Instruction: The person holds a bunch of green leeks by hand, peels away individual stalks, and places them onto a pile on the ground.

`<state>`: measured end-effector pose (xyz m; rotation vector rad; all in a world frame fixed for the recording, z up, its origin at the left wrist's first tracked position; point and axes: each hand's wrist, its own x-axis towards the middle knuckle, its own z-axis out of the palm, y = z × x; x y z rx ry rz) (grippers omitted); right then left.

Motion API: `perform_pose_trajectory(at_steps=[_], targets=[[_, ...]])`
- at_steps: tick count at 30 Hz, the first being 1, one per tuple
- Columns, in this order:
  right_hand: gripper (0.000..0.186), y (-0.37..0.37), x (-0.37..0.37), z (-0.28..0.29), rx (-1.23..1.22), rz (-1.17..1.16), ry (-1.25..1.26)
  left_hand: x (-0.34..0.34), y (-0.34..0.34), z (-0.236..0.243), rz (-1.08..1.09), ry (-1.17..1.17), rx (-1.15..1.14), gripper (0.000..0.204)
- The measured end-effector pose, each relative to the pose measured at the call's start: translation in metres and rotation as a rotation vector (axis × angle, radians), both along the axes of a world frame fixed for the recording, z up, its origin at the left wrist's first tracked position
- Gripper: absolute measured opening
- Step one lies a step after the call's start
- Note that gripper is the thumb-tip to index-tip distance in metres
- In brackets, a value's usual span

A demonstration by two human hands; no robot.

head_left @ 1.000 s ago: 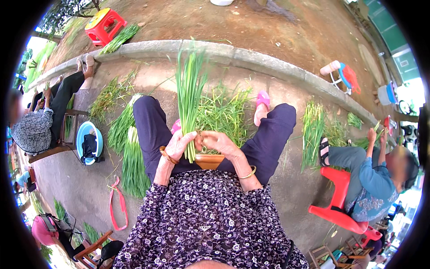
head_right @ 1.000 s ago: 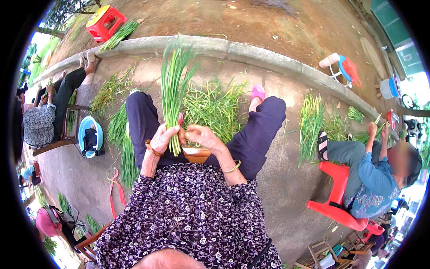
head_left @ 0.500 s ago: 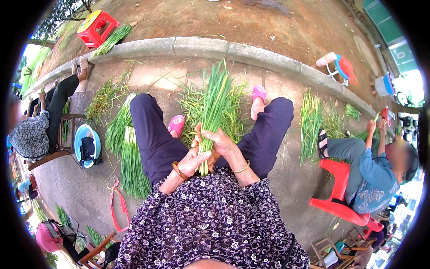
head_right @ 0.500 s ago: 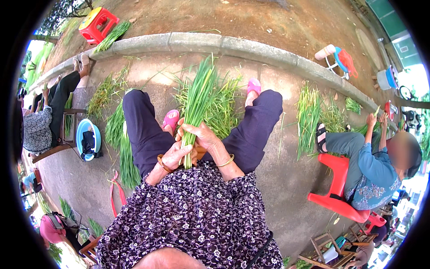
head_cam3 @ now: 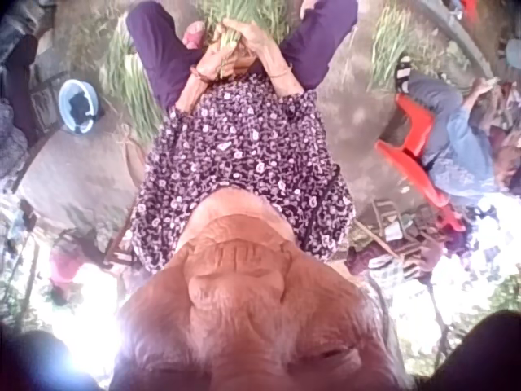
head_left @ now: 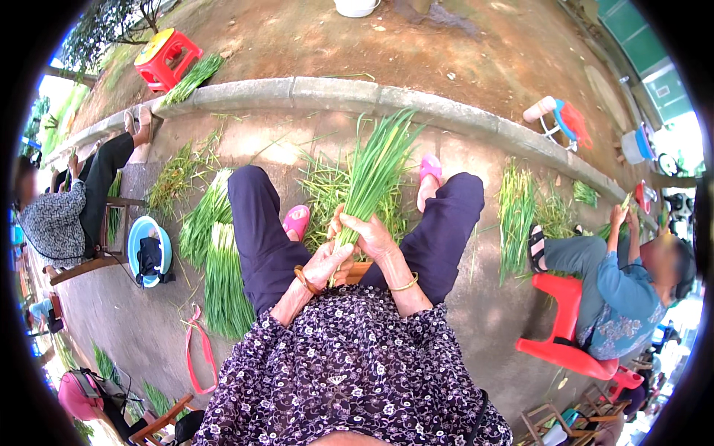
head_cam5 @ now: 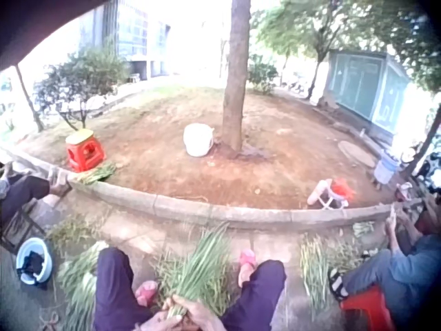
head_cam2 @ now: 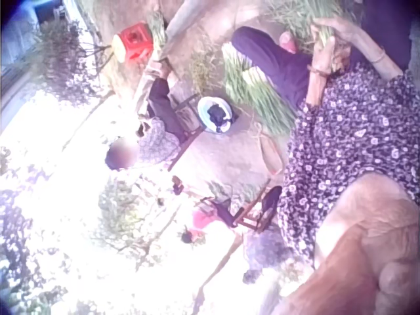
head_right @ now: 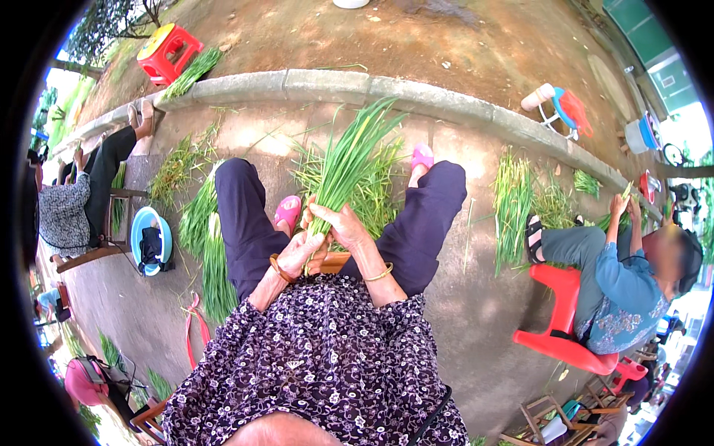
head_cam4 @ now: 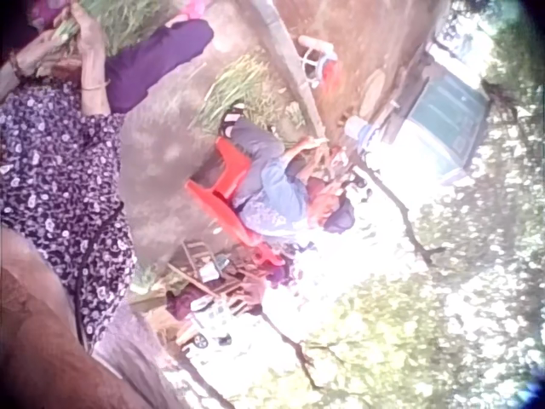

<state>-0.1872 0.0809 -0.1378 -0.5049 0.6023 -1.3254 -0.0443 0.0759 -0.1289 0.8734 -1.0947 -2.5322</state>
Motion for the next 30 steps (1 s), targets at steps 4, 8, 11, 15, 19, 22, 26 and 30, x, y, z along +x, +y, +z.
perform_pose_trajectory(at_steps=[4,8,11,15,19,22,26,30], targets=[[0.017,-0.002,-0.002,0.006,-0.069,-0.006,0.042,-0.001,-0.001,0.001,-0.045,-0.092,-0.197,0.035],[0.019,0.001,-0.004,0.007,-0.034,-0.029,0.084,-0.004,0.001,-0.005,-0.011,-0.045,-0.145,0.034],[0.027,-0.001,-0.003,0.006,-0.029,-0.080,0.063,-0.005,-0.002,0.002,0.075,-0.083,-0.073,0.027],[0.037,-0.001,-0.004,-0.002,-0.072,-0.087,0.039,-0.006,-0.009,0.003,0.233,-0.070,-0.352,0.029],[0.038,-0.001,-0.005,-0.002,-0.076,-0.033,0.036,0.002,-0.031,0.001,0.232,-0.154,-0.463,0.041],[0.035,-0.002,-0.005,-0.010,-0.087,-0.038,0.140,-0.004,-0.036,0.001,0.334,-0.205,-0.538,0.041],[0.026,-0.006,-0.004,-0.018,-0.110,-0.093,0.167,-0.009,-0.040,-0.004,0.433,-0.203,-0.600,0.042],[0.025,-0.006,-0.004,-0.018,-0.081,-0.114,0.127,-0.007,-0.043,-0.015,0.454,-0.160,-0.515,0.039]])
